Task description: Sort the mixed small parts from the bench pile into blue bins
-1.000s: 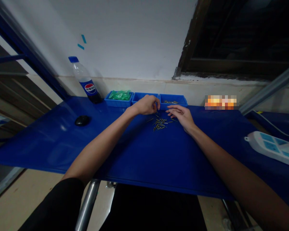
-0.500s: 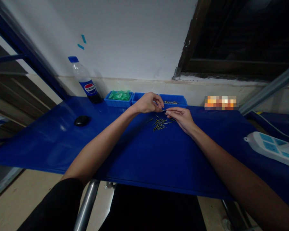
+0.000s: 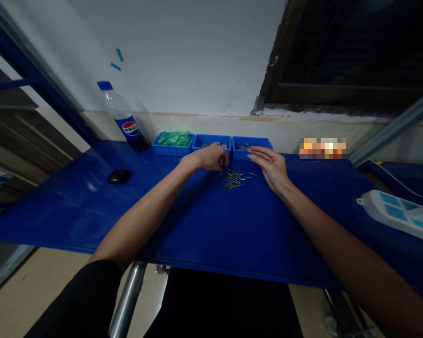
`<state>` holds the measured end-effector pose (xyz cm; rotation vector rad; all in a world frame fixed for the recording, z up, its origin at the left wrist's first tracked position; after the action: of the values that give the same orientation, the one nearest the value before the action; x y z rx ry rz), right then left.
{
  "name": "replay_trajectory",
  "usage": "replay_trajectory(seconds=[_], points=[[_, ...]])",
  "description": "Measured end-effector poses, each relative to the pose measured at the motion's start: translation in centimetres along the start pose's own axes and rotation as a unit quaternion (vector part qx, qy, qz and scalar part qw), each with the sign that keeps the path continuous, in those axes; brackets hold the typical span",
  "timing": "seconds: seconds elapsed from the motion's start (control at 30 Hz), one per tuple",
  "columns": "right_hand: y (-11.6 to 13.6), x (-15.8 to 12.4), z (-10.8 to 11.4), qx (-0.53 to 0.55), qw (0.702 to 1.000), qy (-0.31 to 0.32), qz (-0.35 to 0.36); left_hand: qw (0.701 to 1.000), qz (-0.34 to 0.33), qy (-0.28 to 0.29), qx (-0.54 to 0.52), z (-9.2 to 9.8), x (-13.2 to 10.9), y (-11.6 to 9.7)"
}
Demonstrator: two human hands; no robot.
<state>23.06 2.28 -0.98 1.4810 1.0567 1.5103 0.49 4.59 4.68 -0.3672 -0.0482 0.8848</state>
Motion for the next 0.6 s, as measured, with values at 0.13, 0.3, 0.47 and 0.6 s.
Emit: replay_trajectory(seconds=[0.13,0.3,0.47,0.6], points=[[0.0,0.1,0.2,0.021,1.0,0.004,-0.016,1.0,0.007,0.02,0.022,-0.6,0.1,0.0],[0.0,0.1,0.1,0.015,0.999,0.011,-0.039,0.999,0.012,0.026,0.03,-0.3,-0.5,-1.0],[-0.1,-0.1,0.0,-0.022,0.999,0.018,-0.043,0.998,0.025,0.04,0.043,-0.3,-0.9,-1.9],[-0.1,-0.1,0.1,-0.027,0.999,0.023,-0.042,0.998,0.034,0.033,0.043,-0.4,-0.9,-2.2]])
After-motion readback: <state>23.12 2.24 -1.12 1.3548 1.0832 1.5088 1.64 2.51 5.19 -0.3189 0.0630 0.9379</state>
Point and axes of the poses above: each hand's wrist, its own x-axis towards the middle knuckle, its own z-axis out of the back of the hand, y = z × x, the point moved 2 cm from there along x, towards the middle knuckle
